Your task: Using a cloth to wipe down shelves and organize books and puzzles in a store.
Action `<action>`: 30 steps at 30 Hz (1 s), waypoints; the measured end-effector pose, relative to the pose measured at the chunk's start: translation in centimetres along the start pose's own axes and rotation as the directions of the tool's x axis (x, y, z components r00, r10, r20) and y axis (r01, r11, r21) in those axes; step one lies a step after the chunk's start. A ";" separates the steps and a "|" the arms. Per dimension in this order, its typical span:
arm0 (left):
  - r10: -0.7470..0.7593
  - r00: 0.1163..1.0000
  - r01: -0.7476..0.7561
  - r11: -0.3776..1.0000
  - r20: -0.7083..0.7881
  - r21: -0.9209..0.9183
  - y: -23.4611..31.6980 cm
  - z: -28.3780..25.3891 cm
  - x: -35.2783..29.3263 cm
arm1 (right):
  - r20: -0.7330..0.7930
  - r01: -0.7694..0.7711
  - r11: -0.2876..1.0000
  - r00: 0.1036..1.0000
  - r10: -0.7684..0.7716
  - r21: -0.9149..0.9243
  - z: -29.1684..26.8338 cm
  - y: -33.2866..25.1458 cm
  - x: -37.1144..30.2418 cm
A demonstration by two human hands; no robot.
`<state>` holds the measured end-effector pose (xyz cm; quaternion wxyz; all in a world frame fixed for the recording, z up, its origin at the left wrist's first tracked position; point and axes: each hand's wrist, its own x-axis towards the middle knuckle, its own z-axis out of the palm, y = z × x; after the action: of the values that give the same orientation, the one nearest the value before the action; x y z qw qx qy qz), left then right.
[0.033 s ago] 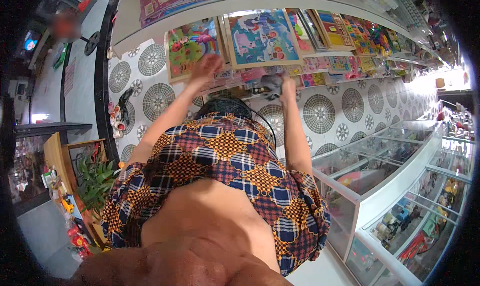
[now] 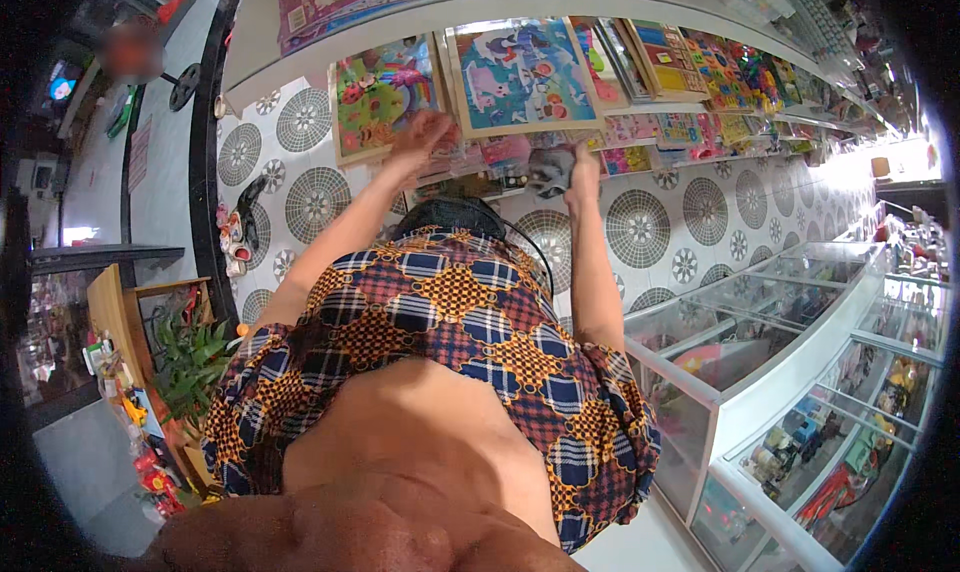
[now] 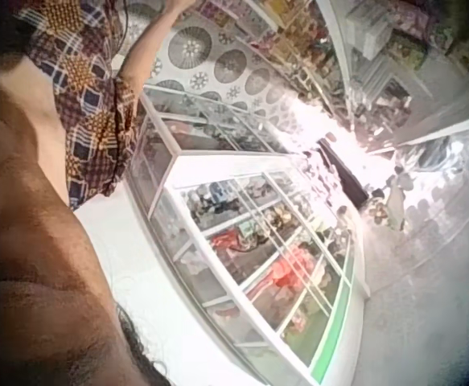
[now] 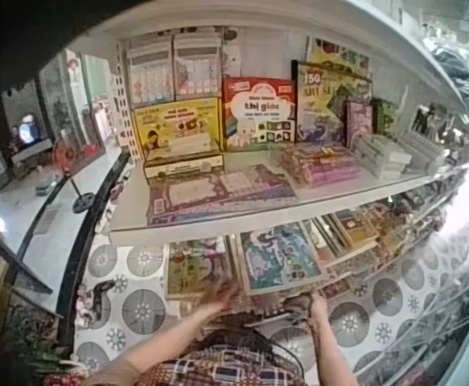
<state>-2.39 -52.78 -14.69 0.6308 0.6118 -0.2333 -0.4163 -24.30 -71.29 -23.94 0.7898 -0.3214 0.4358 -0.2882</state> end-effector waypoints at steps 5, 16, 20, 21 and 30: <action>-0.172 0.985 0.158 0.950 -0.028 -0.268 0.0 2.7 0.2 | 0.067 0.103 0.995 0.992 -0.103 0.009 2.8 -5.3 -1.3; 0.039 0.996 -0.074 0.827 -0.074 -0.557 2.0 0.5 0.2 | 0.242 0.046 0.998 0.969 -0.055 0.043 7.6 -7.9 -3.6; 0.112 0.954 -0.250 0.807 -0.278 -0.535 3.1 -3.2 -4.6 | 0.404 -0.022 0.987 0.911 0.086 -0.161 11.0 -6.1 -6.5; 0.131 0.954 -0.260 0.808 -0.269 -0.529 2.7 -5.2 -5.6 | 0.454 -0.072 0.959 0.869 0.195 -0.274 11.3 -5.4 -6.5; 0.107 0.941 -0.260 0.833 -0.320 -0.488 0.3 -14.9 -10.3 | 0.695 0.261 0.758 0.639 0.328 -0.598 12.9 -2.2 -7.4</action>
<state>4.04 -35.90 -14.31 0.8371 0.4437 -0.0780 -0.3102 -16.77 -63.93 -13.17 0.7395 -0.6563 0.1358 0.0626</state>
